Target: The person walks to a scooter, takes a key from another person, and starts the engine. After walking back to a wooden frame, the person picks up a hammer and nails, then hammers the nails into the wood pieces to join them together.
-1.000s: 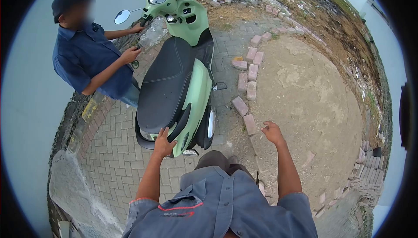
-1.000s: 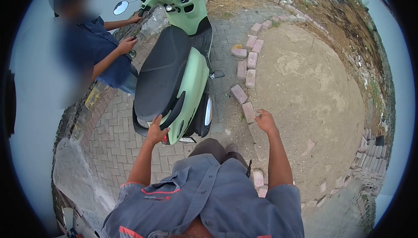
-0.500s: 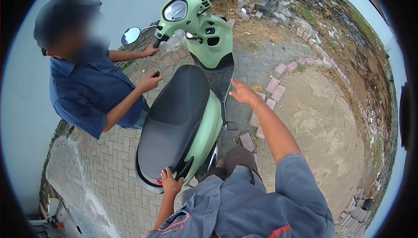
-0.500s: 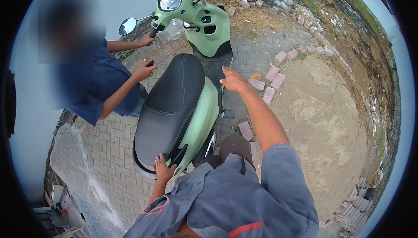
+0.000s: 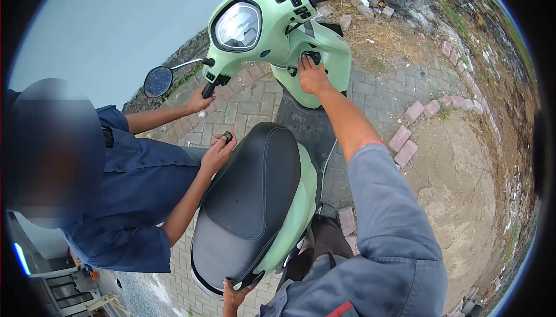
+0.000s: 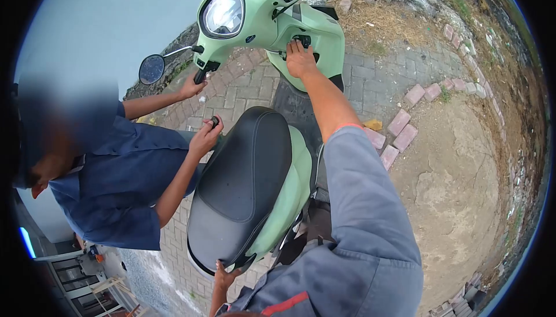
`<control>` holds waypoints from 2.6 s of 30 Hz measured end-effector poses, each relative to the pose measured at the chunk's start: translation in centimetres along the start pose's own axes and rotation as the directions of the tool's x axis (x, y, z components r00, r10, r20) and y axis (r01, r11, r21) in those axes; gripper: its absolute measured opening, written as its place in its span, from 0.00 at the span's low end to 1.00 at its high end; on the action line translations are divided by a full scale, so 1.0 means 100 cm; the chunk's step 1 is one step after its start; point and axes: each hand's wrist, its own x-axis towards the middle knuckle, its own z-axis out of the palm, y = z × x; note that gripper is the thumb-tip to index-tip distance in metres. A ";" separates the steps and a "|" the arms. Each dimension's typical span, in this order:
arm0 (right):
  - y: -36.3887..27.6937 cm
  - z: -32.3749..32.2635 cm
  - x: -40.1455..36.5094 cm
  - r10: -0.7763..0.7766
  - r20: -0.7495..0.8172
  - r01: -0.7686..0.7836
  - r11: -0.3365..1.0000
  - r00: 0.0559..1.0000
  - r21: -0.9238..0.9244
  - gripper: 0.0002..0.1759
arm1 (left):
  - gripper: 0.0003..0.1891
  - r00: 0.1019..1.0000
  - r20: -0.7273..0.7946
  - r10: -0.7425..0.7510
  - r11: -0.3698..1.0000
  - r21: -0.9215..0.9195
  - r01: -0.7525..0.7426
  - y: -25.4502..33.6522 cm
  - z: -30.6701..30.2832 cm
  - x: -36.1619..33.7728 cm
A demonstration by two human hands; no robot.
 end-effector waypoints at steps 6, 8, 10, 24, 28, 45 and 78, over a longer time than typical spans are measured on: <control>0.003 0.023 0.035 -0.086 -0.047 0.072 0.967 0.995 -0.246 0.35 | 0.70 0.985 0.050 -0.166 0.986 0.002 0.166 0.004 -0.002 0.008; 0.010 0.024 0.032 -0.079 -0.047 0.065 0.964 0.996 -0.257 0.35 | 0.70 0.982 0.072 -0.176 0.984 0.012 0.175 0.003 -0.005 0.009; 0.012 0.023 0.030 -0.139 -0.056 0.122 0.963 0.989 -0.241 0.37 | 0.70 0.979 0.085 -0.186 0.983 0.003 0.186 -0.002 -0.001 0.014; -0.058 0.000 -0.067 -0.046 -0.037 0.056 0.530 0.998 0.846 0.20 | 0.74 0.979 0.104 -0.176 0.977 -0.104 0.186 0.009 -0.004 0.007; -0.143 0.003 -0.128 -0.232 0.205 -0.194 0.069 0.951 0.979 0.22 | 0.73 0.980 0.104 -0.167 0.981 -0.084 0.176 0.006 0.001 0.013; -0.221 -0.002 -0.168 -0.098 0.259 -0.275 -0.205 0.961 0.939 0.24 | 0.69 0.996 -0.035 -0.079 0.990 -0.117 0.074 -0.010 0.019 0.008; -0.210 -0.002 -0.139 -0.039 0.266 -0.268 -0.201 0.963 0.942 0.23 | 0.70 0.993 0.003 -0.119 0.990 -0.070 0.119 -0.001 0.011 0.010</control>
